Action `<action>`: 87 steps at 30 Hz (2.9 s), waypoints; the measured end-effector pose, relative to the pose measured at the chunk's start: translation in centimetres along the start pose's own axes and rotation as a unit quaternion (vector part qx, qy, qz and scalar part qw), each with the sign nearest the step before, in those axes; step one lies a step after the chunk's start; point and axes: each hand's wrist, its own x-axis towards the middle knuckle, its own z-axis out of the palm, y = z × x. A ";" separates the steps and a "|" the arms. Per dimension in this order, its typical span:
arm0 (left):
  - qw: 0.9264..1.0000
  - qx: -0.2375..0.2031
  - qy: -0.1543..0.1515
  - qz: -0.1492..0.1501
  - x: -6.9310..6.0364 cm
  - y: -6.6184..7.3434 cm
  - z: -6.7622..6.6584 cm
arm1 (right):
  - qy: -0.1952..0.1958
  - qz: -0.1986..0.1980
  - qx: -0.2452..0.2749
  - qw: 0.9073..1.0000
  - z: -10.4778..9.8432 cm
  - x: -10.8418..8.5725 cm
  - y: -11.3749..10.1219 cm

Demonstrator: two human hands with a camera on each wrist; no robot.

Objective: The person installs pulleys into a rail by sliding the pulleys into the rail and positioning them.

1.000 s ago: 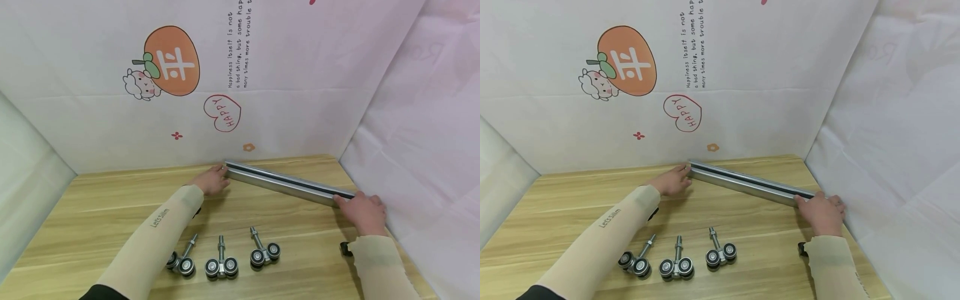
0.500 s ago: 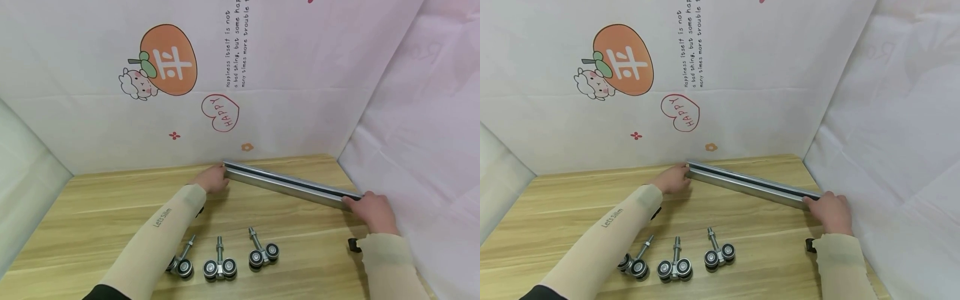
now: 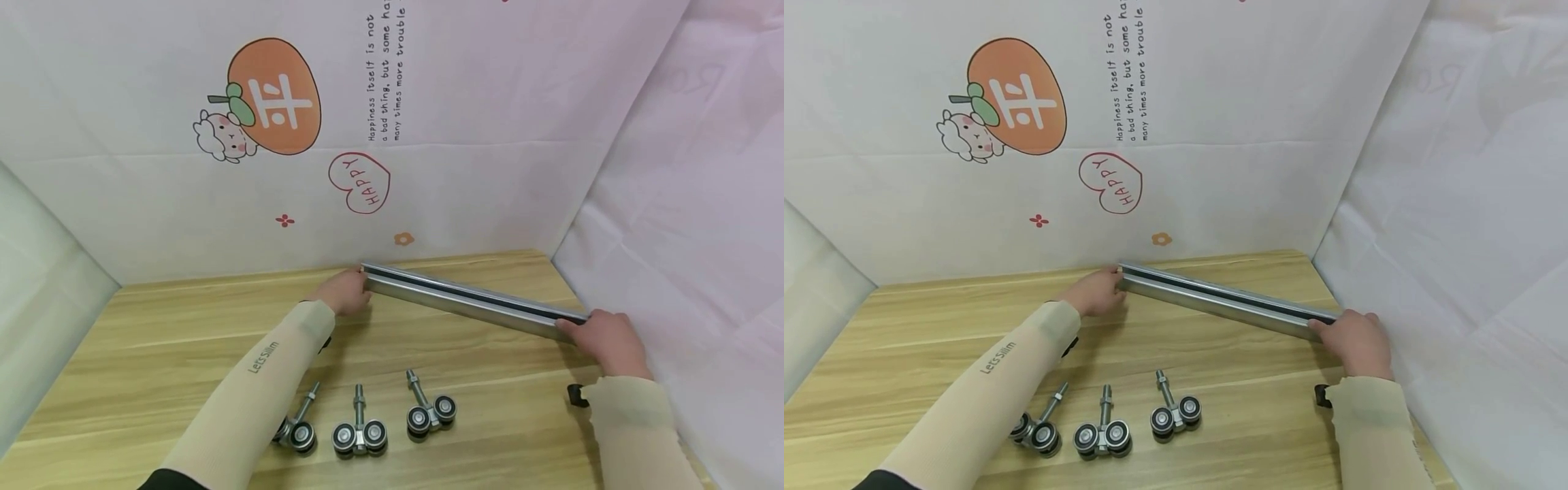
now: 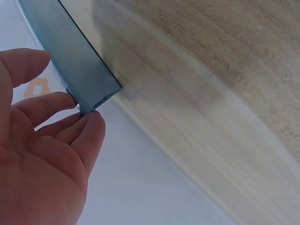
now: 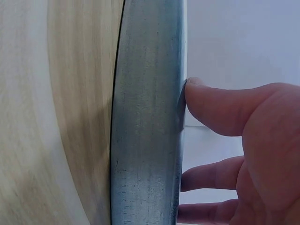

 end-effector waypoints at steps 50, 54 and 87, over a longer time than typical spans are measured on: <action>0.989 -0.099 0.077 -0.079 -2.1 -6.3 -0.7 | -0.013 -0.070 0.016 0.997 1.4 2.7 -3.9; 0.991 -0.101 0.043 -0.077 -2.3 -6.8 -1.1 | -0.015 -0.100 0.006 0.995 1.2 2.5 -4.1; 0.971 -0.213 0.059 -0.091 -5.4 -11.9 -0.2 | -0.032 -0.105 0.046 0.993 2.4 4.6 -6.7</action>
